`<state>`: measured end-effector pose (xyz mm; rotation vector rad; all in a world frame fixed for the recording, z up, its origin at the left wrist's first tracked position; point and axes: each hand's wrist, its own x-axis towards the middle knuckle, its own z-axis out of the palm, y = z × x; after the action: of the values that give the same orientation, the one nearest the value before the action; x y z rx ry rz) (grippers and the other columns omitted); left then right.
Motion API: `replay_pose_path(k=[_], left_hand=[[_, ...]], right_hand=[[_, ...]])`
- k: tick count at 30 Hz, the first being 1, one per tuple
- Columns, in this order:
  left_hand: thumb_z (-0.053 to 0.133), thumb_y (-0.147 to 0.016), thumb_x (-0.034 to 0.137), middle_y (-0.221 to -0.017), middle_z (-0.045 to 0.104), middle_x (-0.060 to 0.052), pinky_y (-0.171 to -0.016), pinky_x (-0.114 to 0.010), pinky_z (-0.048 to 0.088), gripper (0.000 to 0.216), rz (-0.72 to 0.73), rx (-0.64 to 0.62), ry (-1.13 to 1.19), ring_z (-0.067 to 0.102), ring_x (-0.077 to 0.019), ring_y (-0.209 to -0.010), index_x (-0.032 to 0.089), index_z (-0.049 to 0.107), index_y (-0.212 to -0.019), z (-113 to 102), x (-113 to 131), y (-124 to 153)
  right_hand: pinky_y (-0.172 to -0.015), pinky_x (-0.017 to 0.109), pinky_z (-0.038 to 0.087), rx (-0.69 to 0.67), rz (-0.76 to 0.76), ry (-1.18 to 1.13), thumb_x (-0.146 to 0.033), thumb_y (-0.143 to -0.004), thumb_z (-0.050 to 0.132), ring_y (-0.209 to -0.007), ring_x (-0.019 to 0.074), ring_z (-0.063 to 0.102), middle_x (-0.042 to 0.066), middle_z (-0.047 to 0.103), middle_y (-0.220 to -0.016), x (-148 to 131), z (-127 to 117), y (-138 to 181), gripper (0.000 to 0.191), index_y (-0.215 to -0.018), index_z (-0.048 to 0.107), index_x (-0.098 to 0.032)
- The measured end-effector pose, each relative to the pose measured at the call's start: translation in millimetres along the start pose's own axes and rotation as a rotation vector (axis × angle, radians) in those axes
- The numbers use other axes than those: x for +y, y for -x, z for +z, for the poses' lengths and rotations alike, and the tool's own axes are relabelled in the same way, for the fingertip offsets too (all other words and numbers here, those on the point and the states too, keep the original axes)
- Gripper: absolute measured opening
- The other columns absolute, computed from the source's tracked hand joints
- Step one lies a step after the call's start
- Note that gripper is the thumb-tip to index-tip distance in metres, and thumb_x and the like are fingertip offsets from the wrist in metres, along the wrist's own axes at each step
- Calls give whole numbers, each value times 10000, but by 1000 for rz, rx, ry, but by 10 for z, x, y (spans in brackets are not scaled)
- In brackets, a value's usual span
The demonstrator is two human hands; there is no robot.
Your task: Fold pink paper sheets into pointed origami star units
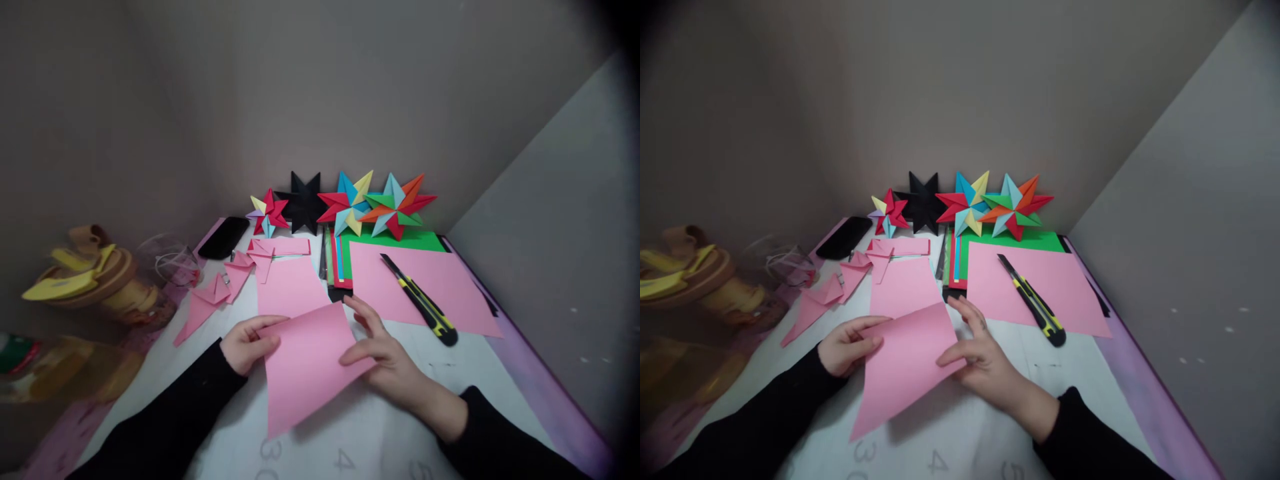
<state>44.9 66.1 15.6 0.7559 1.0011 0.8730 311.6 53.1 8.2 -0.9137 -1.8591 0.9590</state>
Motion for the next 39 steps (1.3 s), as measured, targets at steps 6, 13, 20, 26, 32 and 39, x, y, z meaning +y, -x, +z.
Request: replay_pose_path(k=[6,13,20,26,32,39], left_hand=[[740,-663,302,-655,663,-7,-510,-191,394,347,99,-78,-222,530,-85,-497,163,681,-975,102,-80,82],[639,-708,543,-1144,560,-51,-575,-220,424,508,307,-22,128,533,-96,-646,323,466,-1132,220,-170,60],[759,-606,425,-836,604,-32,-633,-222,423,416,332,-1,-180,537,-138,-714,168,628,-906,246,-260,51],[682,-657,415,-498,527,21,-492,-216,326,299,240,305,-428,431,-102,-492,123,644,-605,258,-272,34],[680,-651,365,-557,581,18,-523,-206,359,239,311,304,-358,469,-100,-529,129,665,-682,309,-262,55],[747,-575,257,-476,504,69,-459,-153,325,262,387,416,-235,430,-47,-444,148,509,-593,352,-198,51]], right_hand=[[-854,377,443,83,266,-316,-415,-788,599,-1008,253,558,102,595,-1139,21,44,-7,236,-797,695,-200],[-544,255,364,319,432,-152,-407,-761,619,-585,139,455,3,526,-606,59,86,13,290,-622,591,-155],[-553,250,377,351,389,-165,-380,-760,623,-591,141,472,4,531,-607,-13,96,-1,289,-578,570,-162],[-710,293,454,248,339,-357,-370,-764,623,-786,196,576,58,650,-859,-73,152,4,215,-878,660,-191],[-548,232,377,372,462,-227,-354,-747,647,-584,122,464,-5,541,-614,9,169,25,216,-645,592,-172],[-473,216,279,420,434,-191,-341,-756,625,-507,89,336,-53,388,-548,-42,174,38,281,-606,444,-186]])
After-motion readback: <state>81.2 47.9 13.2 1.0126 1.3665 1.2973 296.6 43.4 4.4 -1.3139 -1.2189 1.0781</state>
